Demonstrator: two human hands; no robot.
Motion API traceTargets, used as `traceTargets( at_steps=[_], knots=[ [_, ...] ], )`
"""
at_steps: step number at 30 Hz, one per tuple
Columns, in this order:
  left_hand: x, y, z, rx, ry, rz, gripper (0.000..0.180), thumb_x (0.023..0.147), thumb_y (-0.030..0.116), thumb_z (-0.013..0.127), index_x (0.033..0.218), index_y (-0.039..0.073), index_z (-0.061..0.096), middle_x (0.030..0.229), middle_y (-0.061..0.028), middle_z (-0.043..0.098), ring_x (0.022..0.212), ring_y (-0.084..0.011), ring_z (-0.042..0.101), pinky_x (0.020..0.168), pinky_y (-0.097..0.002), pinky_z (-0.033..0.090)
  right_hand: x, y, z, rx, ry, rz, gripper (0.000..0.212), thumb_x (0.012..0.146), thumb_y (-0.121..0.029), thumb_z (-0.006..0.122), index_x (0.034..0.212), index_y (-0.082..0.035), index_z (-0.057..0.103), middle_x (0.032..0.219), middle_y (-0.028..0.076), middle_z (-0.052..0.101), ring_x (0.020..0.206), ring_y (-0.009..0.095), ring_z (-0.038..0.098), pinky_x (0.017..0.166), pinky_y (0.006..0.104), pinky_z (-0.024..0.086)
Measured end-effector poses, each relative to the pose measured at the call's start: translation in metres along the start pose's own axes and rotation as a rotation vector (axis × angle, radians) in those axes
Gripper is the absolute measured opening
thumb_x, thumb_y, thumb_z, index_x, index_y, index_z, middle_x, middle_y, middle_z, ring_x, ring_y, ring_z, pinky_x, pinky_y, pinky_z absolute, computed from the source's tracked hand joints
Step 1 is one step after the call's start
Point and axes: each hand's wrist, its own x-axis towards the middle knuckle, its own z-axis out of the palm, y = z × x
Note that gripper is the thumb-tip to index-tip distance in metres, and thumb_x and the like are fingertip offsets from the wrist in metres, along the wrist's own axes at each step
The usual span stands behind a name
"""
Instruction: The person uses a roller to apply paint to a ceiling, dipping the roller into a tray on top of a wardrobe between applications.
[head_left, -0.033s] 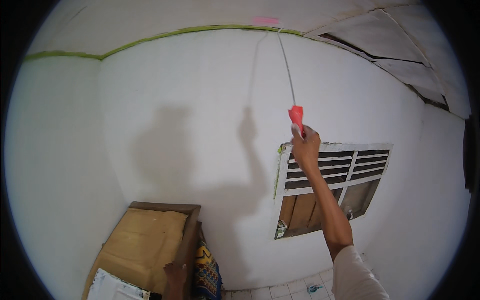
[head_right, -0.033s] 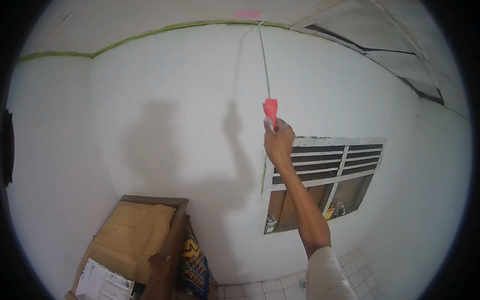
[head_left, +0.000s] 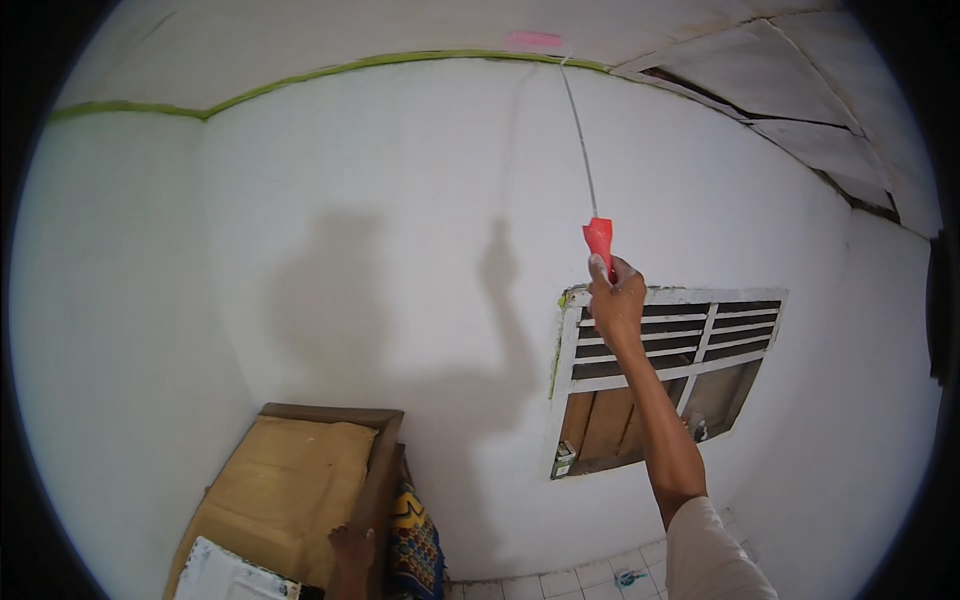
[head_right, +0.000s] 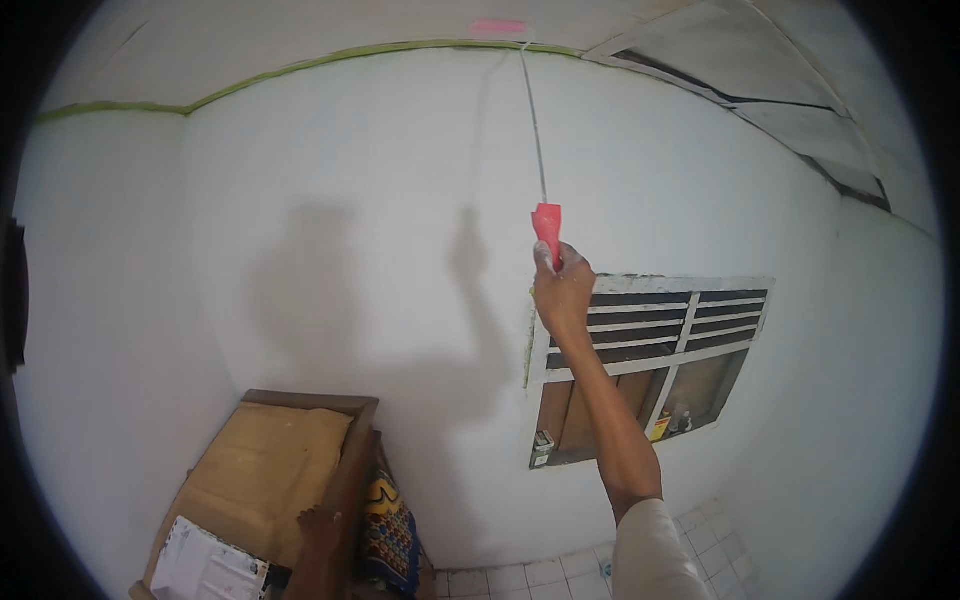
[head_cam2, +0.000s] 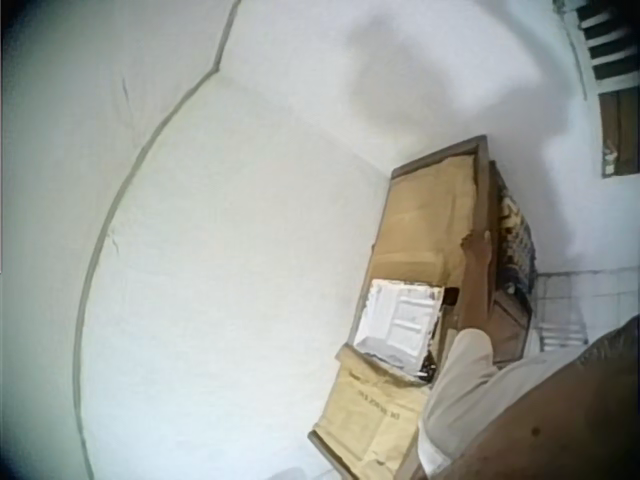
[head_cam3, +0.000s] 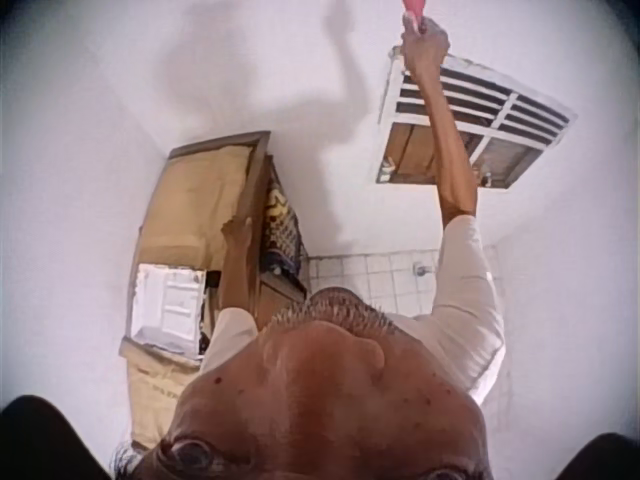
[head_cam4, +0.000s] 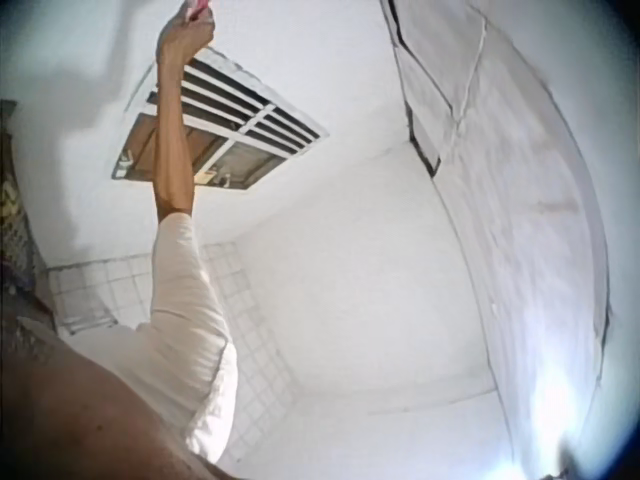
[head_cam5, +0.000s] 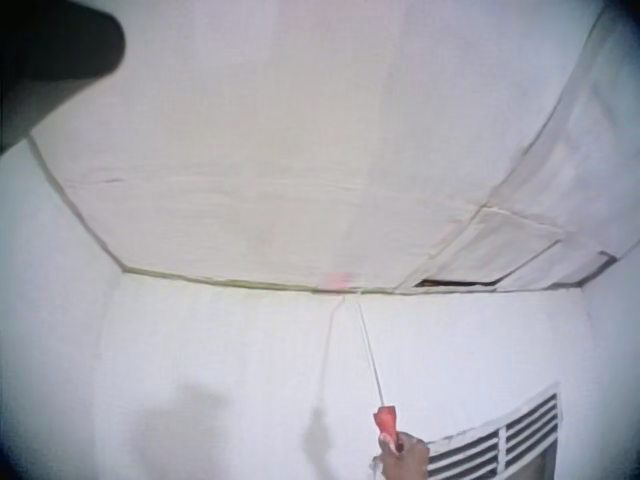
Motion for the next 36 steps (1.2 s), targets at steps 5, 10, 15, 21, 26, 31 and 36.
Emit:
traceTargets(
  at_steps=[5, 10, 15, 21, 26, 31, 36],
  knots=[
    [0.006, 0.009, -0.007, -0.039, -0.036, 0.039, 0.052, 0.077, 0.041, 0.067, 0.099, -0.005, 0.058, 0.093, -0.0225, 0.062, 0.093, -0.0365, 0.057, 0.087, -0.0471, 0.042, 0.045, 0.023, 0.017, -0.071, 0.051, -0.127, 0.035, 0.092, -0.025, 0.057, 0.074, 0.005, 0.059, 0.057, 0.012, 0.055, 0.051, 0.02, 0.055, 0.052, 0.0354, 0.043],
    [0.006, 0.009, -0.008, -0.037, -0.076, 0.012, 0.051, 0.077, 0.042, 0.067, 0.097, -0.004, 0.058, 0.091, -0.0216, 0.062, 0.092, -0.036, 0.058, 0.086, -0.047, 0.042, 0.041, -0.001, 0.008, 0.057, -0.032, -0.019, 0.035, 0.093, -0.029, 0.057, 0.077, 0.003, 0.057, 0.056, 0.003, 0.05, 0.042, 0.01, 0.047, 0.04, 0.0278, 0.039],
    [0.002, 0.001, 0.001, 0.076, 0.029, 0.018, 0.051, 0.078, 0.043, 0.067, 0.097, -0.004, 0.059, 0.089, -0.0202, 0.063, 0.091, -0.0352, 0.059, 0.087, -0.0457, 0.042, -0.058, -0.032, -0.029, 0.168, -0.029, 0.068, 0.03, 0.094, -0.025, 0.056, 0.08, 0.001, 0.058, 0.058, 0.001, 0.049, 0.05, 0.007, 0.045, 0.045, 0.0254, 0.037],
    [0.004, 0.006, -0.009, 0.016, -0.072, 0.001, 0.049, 0.077, 0.042, 0.067, 0.096, -0.003, 0.059, 0.09, -0.0206, 0.063, 0.091, -0.0348, 0.059, 0.087, -0.0459, 0.042, -0.029, -0.01, -0.016, 0.108, 0.007, -0.017, 0.028, 0.094, -0.023, 0.055, 0.081, 0.002, 0.06, 0.057, 0.004, 0.051, 0.049, 0.011, 0.046, 0.046, 0.0285, 0.038],
    [0.007, 0.013, -0.013, 0.019, -0.096, -0.001, 0.048, 0.076, 0.041, 0.067, 0.094, -0.003, 0.059, 0.09, -0.0209, 0.063, 0.09, -0.0351, 0.059, 0.086, -0.046, 0.042, 0.042, 0.003, 0.008, 0.045, -0.011, -0.013, 0.031, 0.093, -0.023, 0.057, 0.076, 0.004, 0.058, 0.054, 0.007, 0.051, 0.045, 0.015, 0.048, 0.046, 0.0341, 0.039],
    [0.006, 0.009, -0.004, 0.043, -0.027, 0.002, 0.048, 0.076, 0.041, 0.067, 0.094, -0.003, 0.059, 0.09, -0.0208, 0.063, 0.09, -0.0347, 0.059, 0.085, -0.0454, 0.043, 0.018, -0.024, -0.017, 0.144, -0.073, 0.037, 0.032, 0.093, -0.027, 0.058, 0.08, 0.003, 0.059, 0.058, 0.003, 0.05, 0.042, 0.009, 0.046, 0.04, 0.0265, 0.039],
    [0.005, 0.006, -0.001, 0.02, -0.044, -0.005, 0.051, 0.075, 0.043, 0.068, 0.096, -0.003, 0.059, 0.09, -0.0195, 0.063, 0.09, -0.0344, 0.059, 0.086, -0.0448, 0.042, -0.066, -0.051, -0.076, 0.149, -0.049, 0.067, 0.029, 0.094, -0.025, 0.056, 0.084, 0.002, 0.059, 0.059, 0.002, 0.05, 0.048, 0.007, 0.046, 0.043, 0.0258, 0.037]
  ],
)
